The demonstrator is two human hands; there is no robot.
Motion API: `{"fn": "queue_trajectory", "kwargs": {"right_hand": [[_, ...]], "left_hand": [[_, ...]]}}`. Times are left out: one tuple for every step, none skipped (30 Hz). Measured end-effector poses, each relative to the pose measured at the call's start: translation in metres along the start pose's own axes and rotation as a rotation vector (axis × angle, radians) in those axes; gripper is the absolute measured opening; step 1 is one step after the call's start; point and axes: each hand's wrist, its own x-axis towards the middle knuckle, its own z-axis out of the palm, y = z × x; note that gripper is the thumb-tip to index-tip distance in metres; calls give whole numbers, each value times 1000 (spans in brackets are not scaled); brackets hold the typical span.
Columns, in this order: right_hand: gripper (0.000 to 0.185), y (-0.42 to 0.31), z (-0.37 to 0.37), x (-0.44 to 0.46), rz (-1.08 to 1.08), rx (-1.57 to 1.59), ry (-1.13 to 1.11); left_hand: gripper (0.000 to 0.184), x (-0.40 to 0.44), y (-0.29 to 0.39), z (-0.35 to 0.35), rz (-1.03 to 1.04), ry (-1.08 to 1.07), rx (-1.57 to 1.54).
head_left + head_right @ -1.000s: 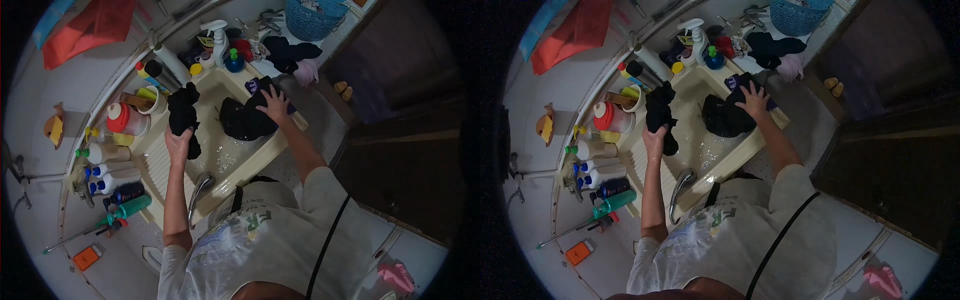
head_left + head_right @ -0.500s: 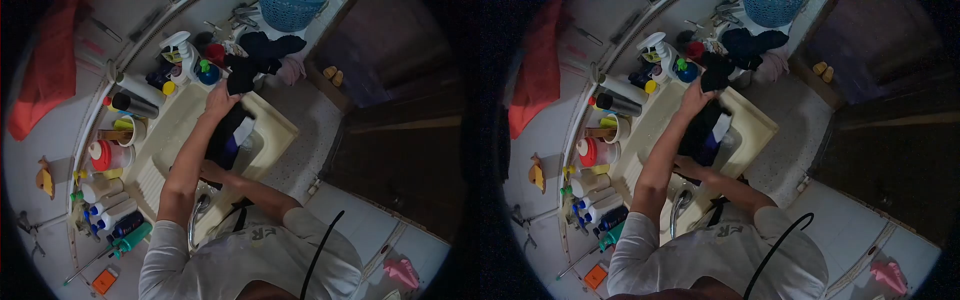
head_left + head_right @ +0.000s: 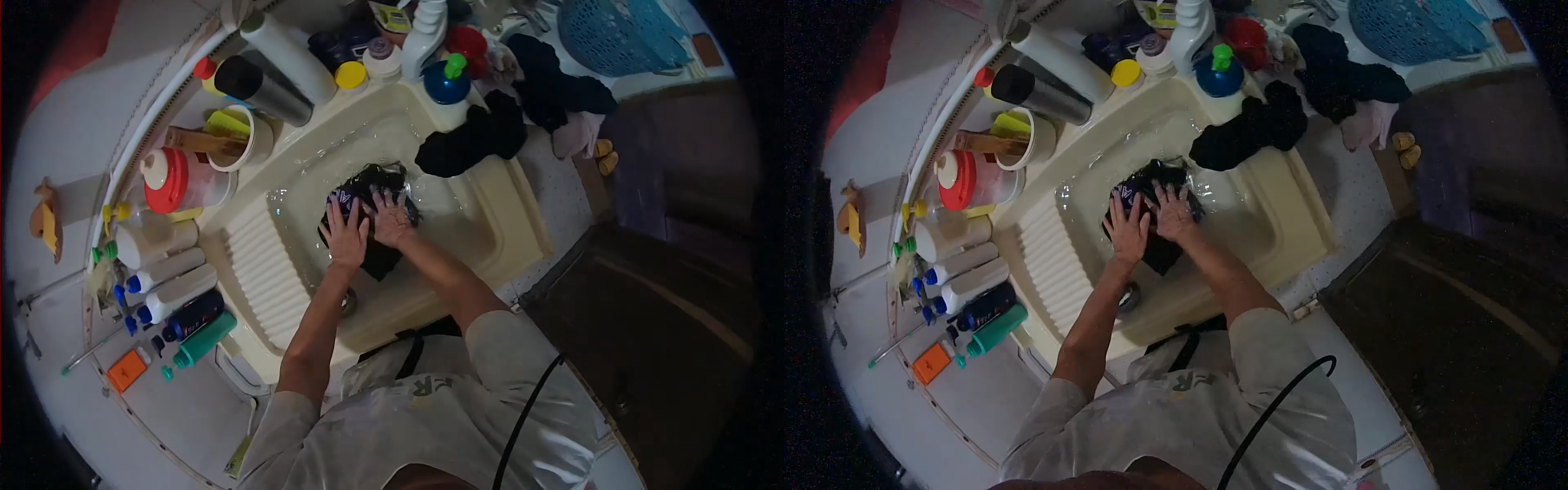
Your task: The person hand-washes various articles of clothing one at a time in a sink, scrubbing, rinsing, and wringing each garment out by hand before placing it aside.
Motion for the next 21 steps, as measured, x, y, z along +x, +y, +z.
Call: {"fn": "queue_trajectory", "kwargs": {"right_hand": [[72,5,-5,9,-70,54,33],[73,10,-8,20,-142,109,67],[72,14,-8,32,-209,99,178],[72,14,-9,48,-230,126,129],[73,13,-18,60,-251,152,76],[67,6,-42,63,-192,150,41],[60,6,-32,78,-239,220,51],[53,10,-20,100,-286,286,69],[38,17,-30,109,-66,838,-38],[45,21,-34,101,51,1047,129],[53,18,-63,83,177,1250,299],[49,21,-55,86,340,843,332],[51,11,-42,81,332,680,466],[53,-3,-29,77,319,513,598],[56,-13,-21,78,448,937,260],[56,-16,-14,78,439,928,252],[51,-23,-22,73,404,1285,89],[47,-35,-37,69,357,1639,-91],[43,-55,-62,57,355,1564,-109],[43,-70,-76,45,264,1611,-100],[43,-84,-82,35,177,1659,-87]], "left_hand": [[59,-5,-15,11,-31,-54,14],[59,-4,-24,22,-56,-58,14],[62,-3,-35,34,-116,-36,-7],[64,-5,-45,46,-178,-17,-28],[69,3,-52,46,-182,-41,-58],[69,14,-52,32,-256,-149,-126],[68,19,-52,19,-331,-253,-198],[68,13,-59,21,-357,-252,-202],[68,9,-66,26,-425,-176,-251],[68,7,-71,32,-491,-98,-302],[68,4,-74,35,-556,-20,-353],[76,15,-47,9,-1144,-132,-605],[76,16,-53,14,-1153,-132,-611],[76,16,-60,22,-1141,-218,-1463],[76,21,-53,-1,-969,-288,-2321],[66,26,-41,-24,-1138,-135,-2270],[66,24,-47,-17,-1149,-122,-2279],[58,25,-60,-5,-1016,-39,-2398],[51,22,-73,0,-881,47,-2502],[36,19,-80,-5,-654,9,-2633],[39,12,-94,0,-617,40,-2605]]}}
